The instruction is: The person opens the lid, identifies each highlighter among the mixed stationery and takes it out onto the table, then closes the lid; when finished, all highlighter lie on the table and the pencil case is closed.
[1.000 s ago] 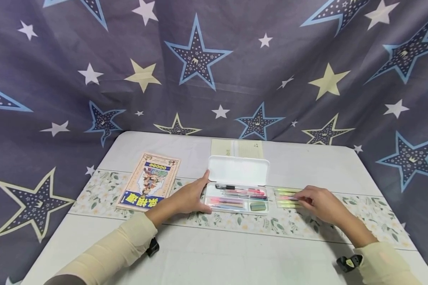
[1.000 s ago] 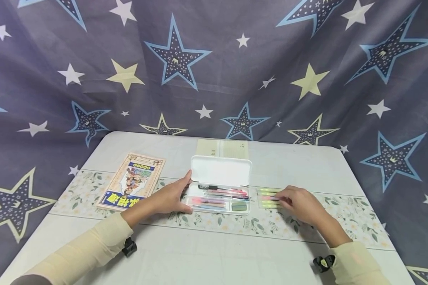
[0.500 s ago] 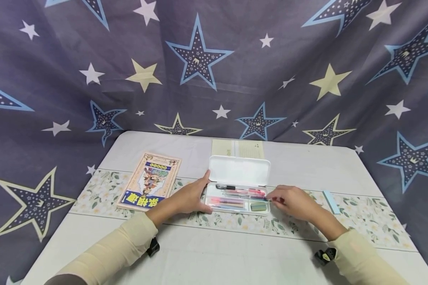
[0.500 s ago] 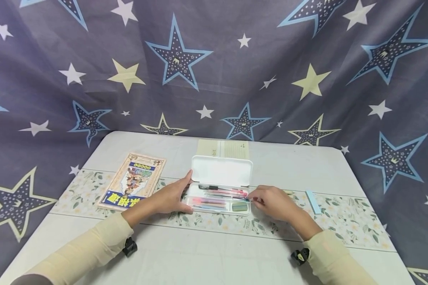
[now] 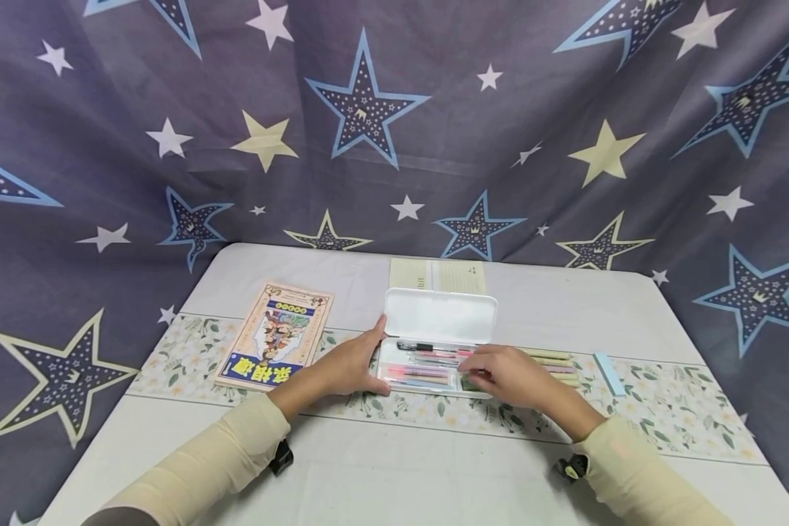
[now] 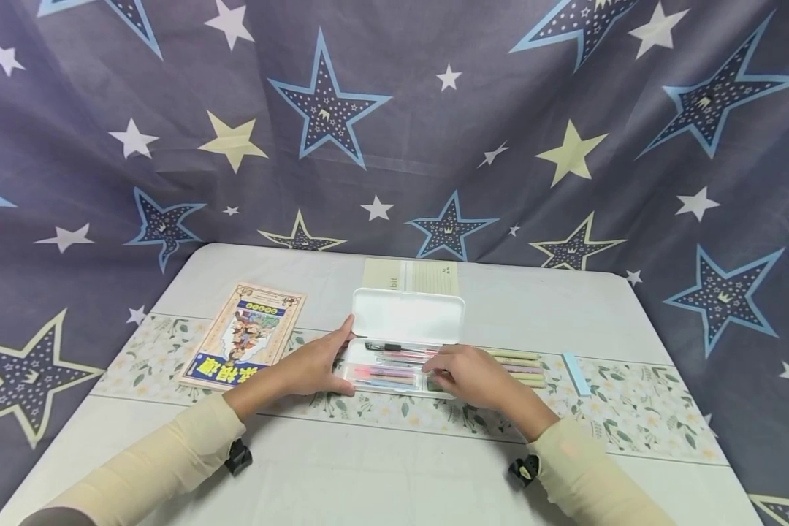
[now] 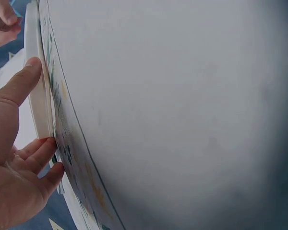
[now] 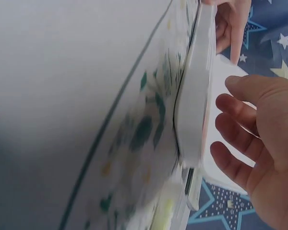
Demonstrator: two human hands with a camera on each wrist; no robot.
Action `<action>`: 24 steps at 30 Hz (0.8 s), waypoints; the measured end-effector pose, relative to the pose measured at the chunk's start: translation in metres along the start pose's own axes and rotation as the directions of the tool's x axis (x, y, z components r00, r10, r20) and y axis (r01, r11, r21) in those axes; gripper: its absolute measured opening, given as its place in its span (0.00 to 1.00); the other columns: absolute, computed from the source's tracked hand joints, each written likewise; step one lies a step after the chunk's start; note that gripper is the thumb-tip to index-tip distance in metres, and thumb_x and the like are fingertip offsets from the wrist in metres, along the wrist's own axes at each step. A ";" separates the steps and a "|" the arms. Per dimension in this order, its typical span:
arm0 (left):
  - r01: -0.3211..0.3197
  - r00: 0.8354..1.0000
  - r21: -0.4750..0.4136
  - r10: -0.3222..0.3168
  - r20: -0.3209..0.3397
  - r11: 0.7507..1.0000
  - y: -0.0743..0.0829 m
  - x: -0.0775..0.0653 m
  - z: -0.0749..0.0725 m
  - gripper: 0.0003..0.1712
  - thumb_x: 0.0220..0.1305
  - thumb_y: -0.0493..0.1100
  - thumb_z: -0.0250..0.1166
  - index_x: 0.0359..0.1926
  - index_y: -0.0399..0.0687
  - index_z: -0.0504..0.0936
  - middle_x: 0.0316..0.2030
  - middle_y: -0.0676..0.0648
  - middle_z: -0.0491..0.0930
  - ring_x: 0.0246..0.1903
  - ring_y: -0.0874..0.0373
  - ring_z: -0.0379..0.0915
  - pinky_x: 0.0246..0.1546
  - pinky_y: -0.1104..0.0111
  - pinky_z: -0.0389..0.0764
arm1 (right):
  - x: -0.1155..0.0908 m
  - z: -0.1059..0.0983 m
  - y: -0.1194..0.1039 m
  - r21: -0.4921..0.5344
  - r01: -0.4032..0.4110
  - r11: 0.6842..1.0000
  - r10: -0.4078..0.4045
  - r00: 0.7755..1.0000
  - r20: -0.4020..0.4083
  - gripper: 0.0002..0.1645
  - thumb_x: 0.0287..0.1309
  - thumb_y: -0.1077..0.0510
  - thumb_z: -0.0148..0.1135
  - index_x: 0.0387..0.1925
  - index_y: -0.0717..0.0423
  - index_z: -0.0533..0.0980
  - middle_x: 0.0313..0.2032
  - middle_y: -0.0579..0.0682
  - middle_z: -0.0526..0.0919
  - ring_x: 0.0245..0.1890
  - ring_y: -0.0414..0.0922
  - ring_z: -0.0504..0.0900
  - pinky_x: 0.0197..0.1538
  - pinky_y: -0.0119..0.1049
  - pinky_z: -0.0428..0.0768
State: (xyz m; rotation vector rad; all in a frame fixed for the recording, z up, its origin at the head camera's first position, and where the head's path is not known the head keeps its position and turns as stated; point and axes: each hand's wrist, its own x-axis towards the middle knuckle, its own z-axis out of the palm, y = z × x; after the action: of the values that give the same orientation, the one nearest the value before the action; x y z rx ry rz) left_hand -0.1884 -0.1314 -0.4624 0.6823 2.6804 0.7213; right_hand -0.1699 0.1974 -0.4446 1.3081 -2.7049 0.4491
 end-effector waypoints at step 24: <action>0.001 1.000 -0.003 -0.001 0.004 1.000 -0.002 0.001 0.001 0.81 0.48 0.65 0.79 0.82 0.48 0.29 0.80 0.44 0.55 0.78 0.50 0.55 0.76 0.56 0.63 | 0.022 0.015 -0.020 -0.040 0.044 0.998 -0.039 0.993 0.111 0.12 0.61 0.57 0.70 0.46 0.45 0.87 0.40 0.40 0.89 0.35 0.35 0.82 0.41 0.36 0.83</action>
State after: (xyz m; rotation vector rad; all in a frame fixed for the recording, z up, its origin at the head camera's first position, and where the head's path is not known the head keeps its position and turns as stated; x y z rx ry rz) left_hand -0.1895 -0.1320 -0.4646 0.6804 2.6755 0.7224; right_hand -0.1680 0.1650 -0.4494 1.4147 -2.7526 0.3232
